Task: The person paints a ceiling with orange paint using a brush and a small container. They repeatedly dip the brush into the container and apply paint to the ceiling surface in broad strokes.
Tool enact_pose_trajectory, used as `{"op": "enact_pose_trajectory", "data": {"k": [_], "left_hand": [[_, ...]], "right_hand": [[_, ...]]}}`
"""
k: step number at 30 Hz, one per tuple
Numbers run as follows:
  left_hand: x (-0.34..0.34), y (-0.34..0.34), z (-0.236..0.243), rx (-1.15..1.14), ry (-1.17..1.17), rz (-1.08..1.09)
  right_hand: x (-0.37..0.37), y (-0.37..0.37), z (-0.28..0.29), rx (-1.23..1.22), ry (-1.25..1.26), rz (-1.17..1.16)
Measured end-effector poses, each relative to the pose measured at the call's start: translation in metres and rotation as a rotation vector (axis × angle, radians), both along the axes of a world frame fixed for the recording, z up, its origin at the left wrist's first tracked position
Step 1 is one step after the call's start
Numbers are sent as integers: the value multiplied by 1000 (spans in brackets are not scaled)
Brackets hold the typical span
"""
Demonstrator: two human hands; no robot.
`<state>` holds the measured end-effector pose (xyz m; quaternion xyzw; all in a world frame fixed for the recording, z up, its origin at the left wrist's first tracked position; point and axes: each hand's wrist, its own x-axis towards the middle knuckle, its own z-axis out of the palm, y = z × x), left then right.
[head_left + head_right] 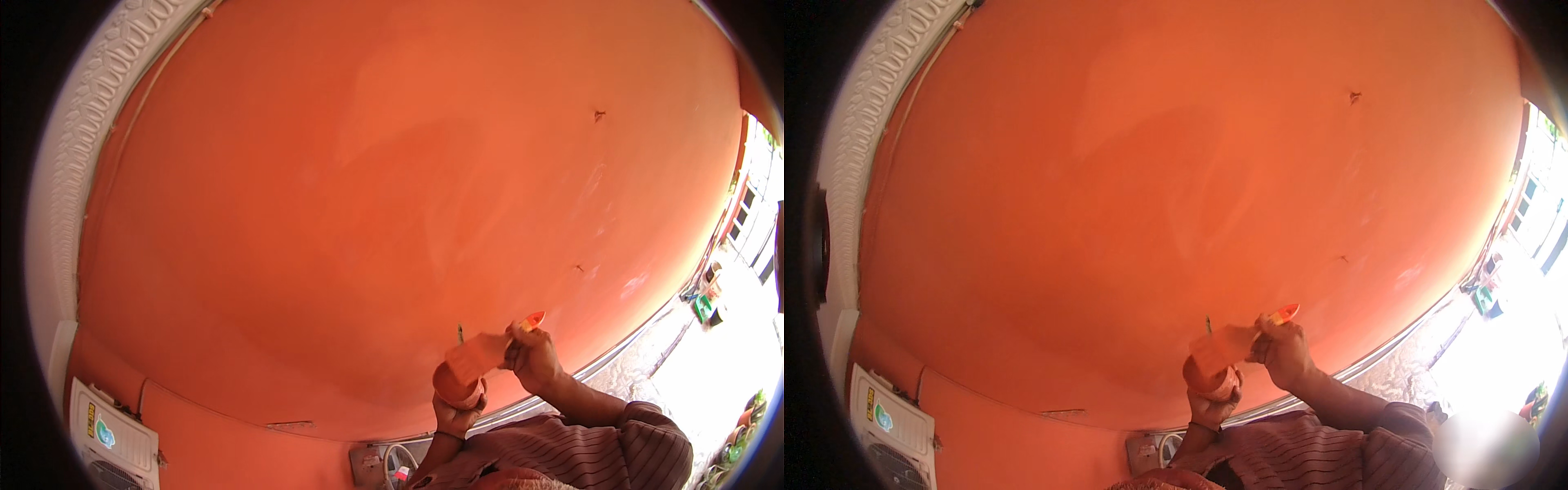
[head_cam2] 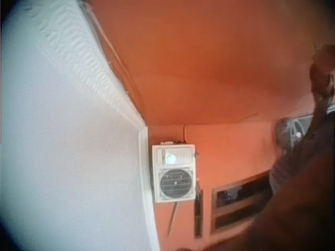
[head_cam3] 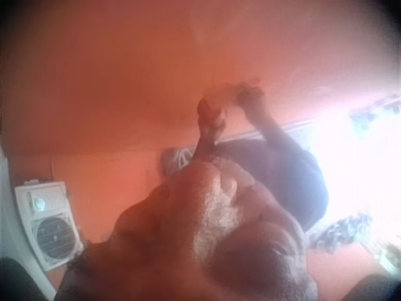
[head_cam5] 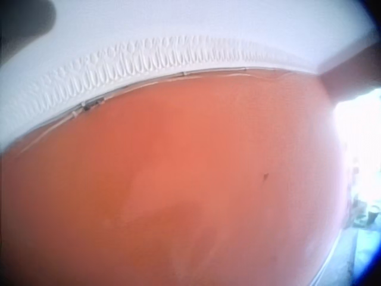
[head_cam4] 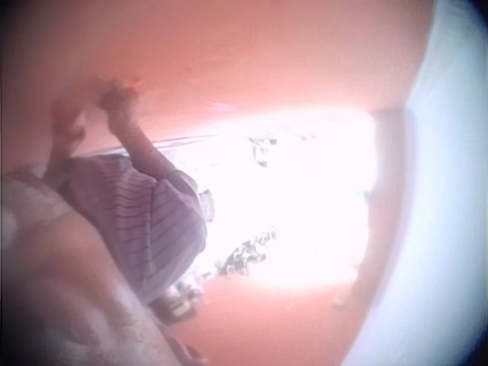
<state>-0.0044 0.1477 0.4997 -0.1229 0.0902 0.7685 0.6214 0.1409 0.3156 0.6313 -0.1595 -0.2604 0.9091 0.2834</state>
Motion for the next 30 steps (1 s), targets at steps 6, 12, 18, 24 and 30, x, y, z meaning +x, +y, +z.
{"op": "enact_pose_trajectory", "data": {"k": [6,12,18,24,30], "left_hand": [[2,-1,3,128,-49,-44],[12,-16,1,146,-61,3],[18,-25,-10,166,-70,47],[19,-26,-15,110,-42,100],[25,-17,-13,74,40,157]], "right_hand": [[-24,65,72,-14,305,-274],[-32,132,229,1448,589,-1344],[-60,129,301,2467,295,-1876],[-68,100,249,2506,463,-1287],[-29,192,315,1532,442,-663]]}}
